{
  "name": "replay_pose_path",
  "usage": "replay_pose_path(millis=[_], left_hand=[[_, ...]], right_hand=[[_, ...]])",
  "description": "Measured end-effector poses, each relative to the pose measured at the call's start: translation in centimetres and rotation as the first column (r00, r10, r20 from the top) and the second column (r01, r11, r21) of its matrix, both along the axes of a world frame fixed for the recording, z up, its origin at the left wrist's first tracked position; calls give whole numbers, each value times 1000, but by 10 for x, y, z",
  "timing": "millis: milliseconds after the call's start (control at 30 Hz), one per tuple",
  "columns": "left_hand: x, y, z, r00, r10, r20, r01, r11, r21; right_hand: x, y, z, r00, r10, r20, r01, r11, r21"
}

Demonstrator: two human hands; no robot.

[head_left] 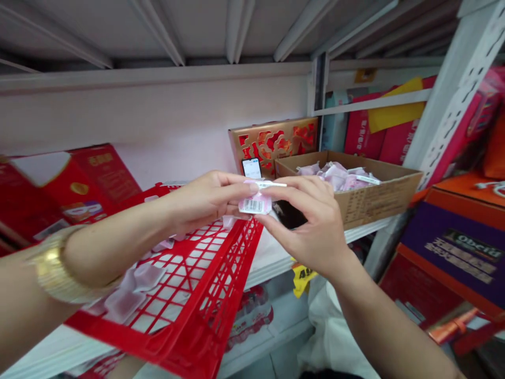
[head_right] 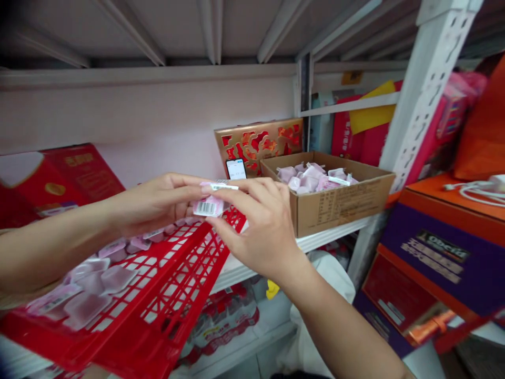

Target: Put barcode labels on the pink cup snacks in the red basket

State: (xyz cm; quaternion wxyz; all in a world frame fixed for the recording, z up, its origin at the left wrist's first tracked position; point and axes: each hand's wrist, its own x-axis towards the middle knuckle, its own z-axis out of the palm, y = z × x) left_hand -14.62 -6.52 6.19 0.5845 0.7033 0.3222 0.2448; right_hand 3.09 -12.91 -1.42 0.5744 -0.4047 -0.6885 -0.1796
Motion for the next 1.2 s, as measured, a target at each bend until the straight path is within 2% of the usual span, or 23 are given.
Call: replay_pose_path(millis=[200,367,467,533,633,733,800,900,967,1033,1133,1200], left_hand=[[77,14,-2,988,-69,140,72,997,-22],[147,41,5,983,-106,147,107,994,3],[171,57,12,998,-42,37,41,998,43],[171,63,16,999,20,-29,-17,995,98],[149,66,20,995,73,-70,-58,980,189],[107,68,21,978,186,-96,-151,945,290],[71,69,20,947,298,-122,-237,901,363],[15,73,16,851,483,-206,-324,792,517],[-23,76,9,758,570,-316,-275,718,639],[-57,81,-2,646,604,-467,-137,693,707],[-97,89,-21,446,591,-672,50,734,678],[-114,95,-36,381,558,-737,107,765,635]], right_hand=[[63,8,-1,978,-207,-1,207,977,61],[119,46,1,940,-340,-16,340,939,43],[148,74,-2,900,-435,-33,436,899,49],[158,85,-6,876,-481,-31,482,876,23],[153,83,-11,878,-477,-42,478,878,20],[133,66,-10,915,-402,-35,403,914,45],[119,56,-7,933,-359,-19,360,932,52],[101,50,-2,956,-292,23,287,951,113],[88,49,-1,969,-241,44,233,962,146],[72,47,-2,981,-183,57,173,974,147],[44,41,-5,993,-83,86,74,992,101],[28,38,-8,995,-16,103,8,997,81]])
